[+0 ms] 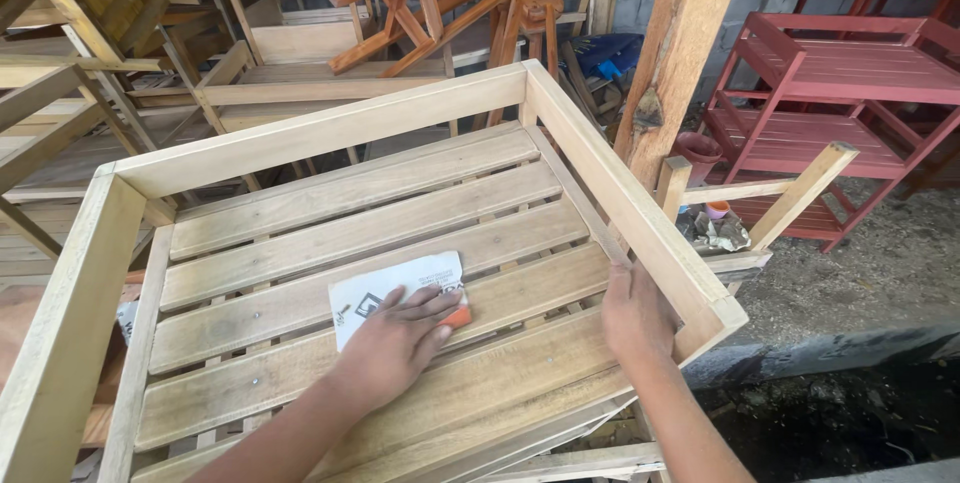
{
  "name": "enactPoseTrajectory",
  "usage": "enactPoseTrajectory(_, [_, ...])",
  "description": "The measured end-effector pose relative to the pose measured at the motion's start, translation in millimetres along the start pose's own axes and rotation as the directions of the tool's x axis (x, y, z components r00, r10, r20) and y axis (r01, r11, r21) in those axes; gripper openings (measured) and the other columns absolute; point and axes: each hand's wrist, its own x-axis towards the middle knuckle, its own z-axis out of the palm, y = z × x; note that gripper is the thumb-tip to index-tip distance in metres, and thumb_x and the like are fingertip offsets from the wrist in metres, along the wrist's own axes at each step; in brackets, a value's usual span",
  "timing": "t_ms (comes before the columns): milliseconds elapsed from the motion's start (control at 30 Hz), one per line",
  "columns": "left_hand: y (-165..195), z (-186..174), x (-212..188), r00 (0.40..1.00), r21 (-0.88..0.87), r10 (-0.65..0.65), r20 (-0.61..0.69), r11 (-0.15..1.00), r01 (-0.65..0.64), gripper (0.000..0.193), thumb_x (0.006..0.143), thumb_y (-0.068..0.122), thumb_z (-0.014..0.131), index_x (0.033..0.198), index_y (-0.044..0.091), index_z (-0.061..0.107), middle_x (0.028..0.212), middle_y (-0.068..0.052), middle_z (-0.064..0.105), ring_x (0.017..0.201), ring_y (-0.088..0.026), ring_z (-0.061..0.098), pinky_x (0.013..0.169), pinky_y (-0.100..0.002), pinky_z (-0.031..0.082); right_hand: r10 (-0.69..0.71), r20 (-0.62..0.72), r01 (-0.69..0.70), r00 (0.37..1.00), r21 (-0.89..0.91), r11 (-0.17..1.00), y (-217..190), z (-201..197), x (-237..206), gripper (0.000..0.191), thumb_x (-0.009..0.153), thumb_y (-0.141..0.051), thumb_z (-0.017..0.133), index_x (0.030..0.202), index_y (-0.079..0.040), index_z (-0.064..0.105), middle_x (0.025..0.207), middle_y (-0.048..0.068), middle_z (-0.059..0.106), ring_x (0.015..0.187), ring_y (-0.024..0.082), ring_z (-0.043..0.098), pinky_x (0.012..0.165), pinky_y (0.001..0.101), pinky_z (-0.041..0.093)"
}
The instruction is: The person sands the slatted top and frame of an unfinished wooden furniture piece using a sheet of sandpaper, rubbing it back and forth across the wooden slats and rails while steadying the frame with the other hand.
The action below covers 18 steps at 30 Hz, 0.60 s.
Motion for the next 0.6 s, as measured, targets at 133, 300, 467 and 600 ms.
enactPoseTrajectory(133, [45.2, 40.2, 94.7, 0.995, 0.007, 0.074, -0.073, 0.997, -0.074, 0.045, 0.106, 0.035, 0.037, 0.145, 0.023, 0.055, 0.156, 0.002, 0.048, 0.148, -0.023, 0.035, 0.123, -0.055, 0.019, -0.038, -0.027, 0.037, 0.999, -0.042, 0.998, -0.4, -0.6, -1.7, 0.057, 0.101, -0.037, 0.043, 0.139, 0.005, 0.047, 0.134, 0.037, 0.054, 0.122, 0.054, 0.052, 0.103, 0.0592, 0.04])
enactPoseTrajectory(300, [65.3, 52.7, 138.1, 0.981, -0.024, 0.138, -0.133, 0.99, -0.142, 0.049, 0.106, 0.037, 0.034, 0.149, 0.018, 0.051, 0.158, 0.002, 0.046, 0.149, -0.021, 0.036, 0.123, -0.053, 0.021, -0.087, -0.033, 0.083, 0.996, -0.114, 0.99, -0.8, -3.8, 1.2, 0.051, 0.099, -0.034, 0.048, 0.129, 0.007, 0.053, 0.123, 0.038, 0.06, 0.114, 0.055, 0.058, 0.1, 0.0587, 0.044])
enactPoseTrajectory(467, [-33.1, -10.8, -21.6, 0.991, -0.001, -0.131, 0.012, 0.991, 0.131, 0.054, 0.102, 0.05, 0.035, 0.152, 0.038, 0.052, 0.158, 0.012, 0.043, 0.153, -0.014, 0.028, 0.126, -0.054, 0.009, -0.002, 0.043, 0.008, 0.999, -0.139, 0.99, -6.9, -7.3, 2.4, 0.05, 0.097, -0.034, 0.049, 0.124, 0.008, 0.055, 0.119, 0.036, 0.063, 0.108, 0.052, 0.062, 0.095, 0.0594, 0.049])
enactPoseTrajectory(600, [-87.3, -38.1, -83.3, 0.918, 0.191, -0.397, 0.006, 0.901, 0.389, 0.055, 0.103, 0.049, 0.025, 0.156, 0.041, 0.039, 0.162, 0.013, 0.032, 0.156, -0.017, 0.013, 0.124, -0.052, 0.006, -0.144, 0.033, 0.147, 0.989, -0.354, 0.924, -21.8, -8.6, -1.5, 0.062, 0.094, -0.035, 0.052, 0.135, 0.012, 0.051, 0.116, 0.038, 0.062, 0.106, 0.05, 0.064, 0.094, 0.0552, 0.052])
